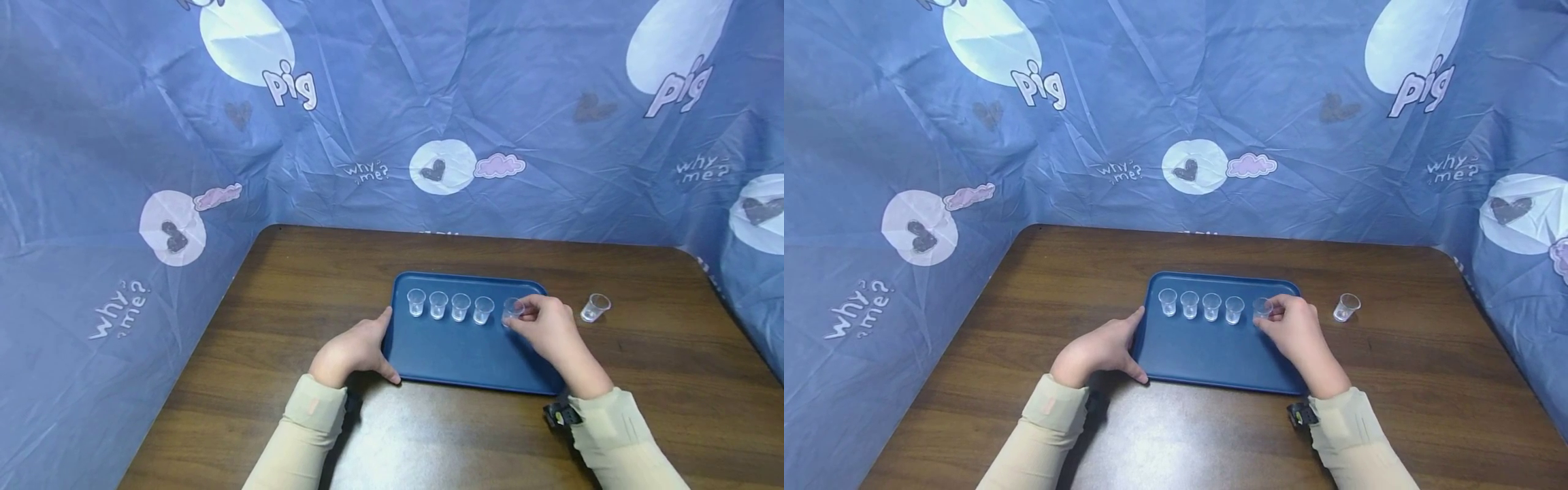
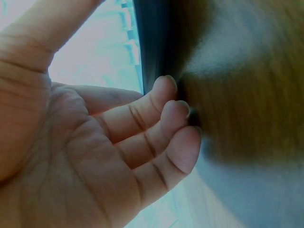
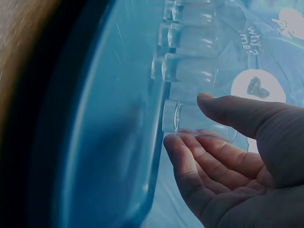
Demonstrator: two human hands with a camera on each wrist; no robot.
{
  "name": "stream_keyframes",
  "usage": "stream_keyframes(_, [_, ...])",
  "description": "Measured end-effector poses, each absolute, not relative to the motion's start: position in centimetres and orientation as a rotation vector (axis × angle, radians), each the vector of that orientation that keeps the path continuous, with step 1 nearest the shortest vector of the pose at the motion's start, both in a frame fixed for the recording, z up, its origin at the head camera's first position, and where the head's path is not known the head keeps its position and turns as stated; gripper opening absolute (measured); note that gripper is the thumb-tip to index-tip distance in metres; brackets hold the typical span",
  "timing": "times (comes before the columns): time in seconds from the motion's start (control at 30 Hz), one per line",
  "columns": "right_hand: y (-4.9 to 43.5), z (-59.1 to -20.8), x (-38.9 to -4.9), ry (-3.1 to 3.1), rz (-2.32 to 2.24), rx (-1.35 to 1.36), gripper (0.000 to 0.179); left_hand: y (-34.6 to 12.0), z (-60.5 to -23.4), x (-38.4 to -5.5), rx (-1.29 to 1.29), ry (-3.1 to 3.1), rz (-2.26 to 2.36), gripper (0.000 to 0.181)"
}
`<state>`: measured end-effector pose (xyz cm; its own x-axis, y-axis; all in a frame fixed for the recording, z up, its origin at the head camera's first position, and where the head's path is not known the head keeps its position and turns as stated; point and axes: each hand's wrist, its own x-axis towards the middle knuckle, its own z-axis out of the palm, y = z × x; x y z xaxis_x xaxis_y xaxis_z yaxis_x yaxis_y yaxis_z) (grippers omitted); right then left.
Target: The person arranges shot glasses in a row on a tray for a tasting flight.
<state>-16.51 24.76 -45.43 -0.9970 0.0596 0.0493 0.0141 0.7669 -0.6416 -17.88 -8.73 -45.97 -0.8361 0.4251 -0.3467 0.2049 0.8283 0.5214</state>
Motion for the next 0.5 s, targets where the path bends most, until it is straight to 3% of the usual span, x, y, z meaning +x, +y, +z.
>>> stream_keyframes(0.5, [23.99,-45.95,-17.01,-2.929,1.070,-0.082,0.029,-8.77,-45.92,-17.87,0.468,2.550,0.645,0.137])
